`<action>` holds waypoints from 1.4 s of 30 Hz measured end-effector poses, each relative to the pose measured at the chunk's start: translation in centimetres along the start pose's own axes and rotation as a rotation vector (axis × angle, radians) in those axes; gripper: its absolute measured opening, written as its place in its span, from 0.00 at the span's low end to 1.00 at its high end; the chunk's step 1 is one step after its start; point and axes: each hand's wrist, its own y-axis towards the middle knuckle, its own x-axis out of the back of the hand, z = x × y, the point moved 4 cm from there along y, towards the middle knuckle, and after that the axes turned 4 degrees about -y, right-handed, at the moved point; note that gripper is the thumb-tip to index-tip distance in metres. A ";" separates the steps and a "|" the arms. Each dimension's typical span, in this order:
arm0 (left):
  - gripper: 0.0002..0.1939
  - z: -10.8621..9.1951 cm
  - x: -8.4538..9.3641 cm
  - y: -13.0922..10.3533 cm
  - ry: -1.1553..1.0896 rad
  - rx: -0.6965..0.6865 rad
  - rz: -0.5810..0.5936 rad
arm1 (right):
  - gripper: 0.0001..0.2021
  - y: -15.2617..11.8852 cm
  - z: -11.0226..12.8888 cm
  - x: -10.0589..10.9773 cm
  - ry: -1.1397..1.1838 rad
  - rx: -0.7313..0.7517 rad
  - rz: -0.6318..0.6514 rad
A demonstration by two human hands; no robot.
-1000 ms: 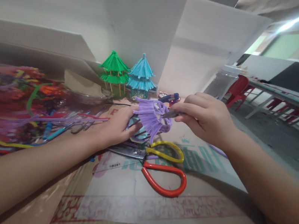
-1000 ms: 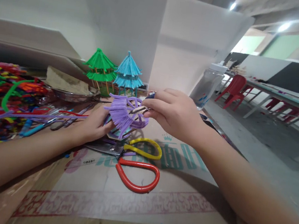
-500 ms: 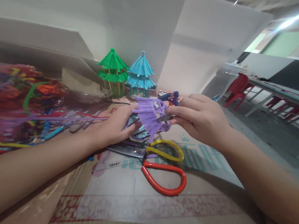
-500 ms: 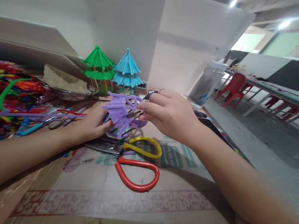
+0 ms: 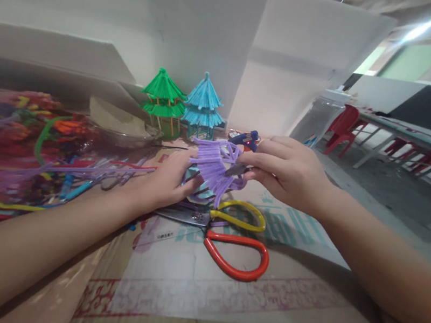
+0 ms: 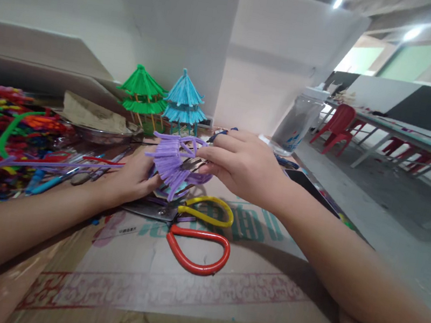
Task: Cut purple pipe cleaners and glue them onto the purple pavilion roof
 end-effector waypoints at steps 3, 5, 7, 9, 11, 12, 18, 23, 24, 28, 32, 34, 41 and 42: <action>0.22 0.0 0.0 0.0 -0.006 0.008 -0.007 | 0.13 0.0 0.0 0.1 -0.003 0.007 0.002; 0.21 0.1 -0.1 0.0 -0.009 0.010 -0.002 | 0.13 0.0 0.0 0.1 -0.018 0.019 0.007; 0.21 0.1 0.0 0.0 -0.007 0.014 -0.005 | 0.13 0.1 0.1 0.2 -0.036 0.034 0.014; 0.21 0.2 0.0 -0.1 -0.006 0.013 -0.017 | 0.12 0.1 0.1 0.3 -0.047 0.041 0.019; 0.21 0.1 0.1 0.0 -0.006 0.003 -0.027 | 0.12 0.2 0.1 0.4 -0.049 0.042 0.019; 0.21 0.1 0.1 0.0 -0.006 -0.003 -0.030 | 0.12 0.2 0.1 0.4 -0.048 0.042 0.019; 0.19 -0.1 0.2 0.0 -0.005 -0.012 -0.032 | 0.13 0.1 0.1 0.4 -0.046 0.060 0.002; 0.20 -0.1 0.1 -0.1 -0.012 0.002 -0.020 | 0.13 0.1 0.0 0.3 -0.029 0.061 -0.018; 0.21 -0.1 0.1 -0.1 -0.012 0.005 -0.023 | 0.13 0.0 0.0 0.2 -0.023 0.053 -0.016; 0.21 0.0 0.1 -0.1 -0.004 0.003 -0.033 | 0.11 0.0 0.0 0.1 -0.007 0.021 0.011; 0.21 -0.2 0.2 0.0 -0.008 -0.032 -0.050 | 0.12 0.0 0.0 0.1 0.019 0.000 0.023; 0.21 -0.2 0.3 0.0 -0.004 -0.026 -0.057 | 0.12 0.0 0.0 0.1 0.033 0.000 0.015; 0.21 -0.2 0.2 0.0 0.011 0.003 -0.036 | 0.12 0.0 -0.1 -0.1 0.033 0.000 0.021; 0.21 -0.1 0.2 0.0 0.011 0.004 -0.034 | 0.12 -0.1 -0.1 -0.1 0.031 -0.002 0.018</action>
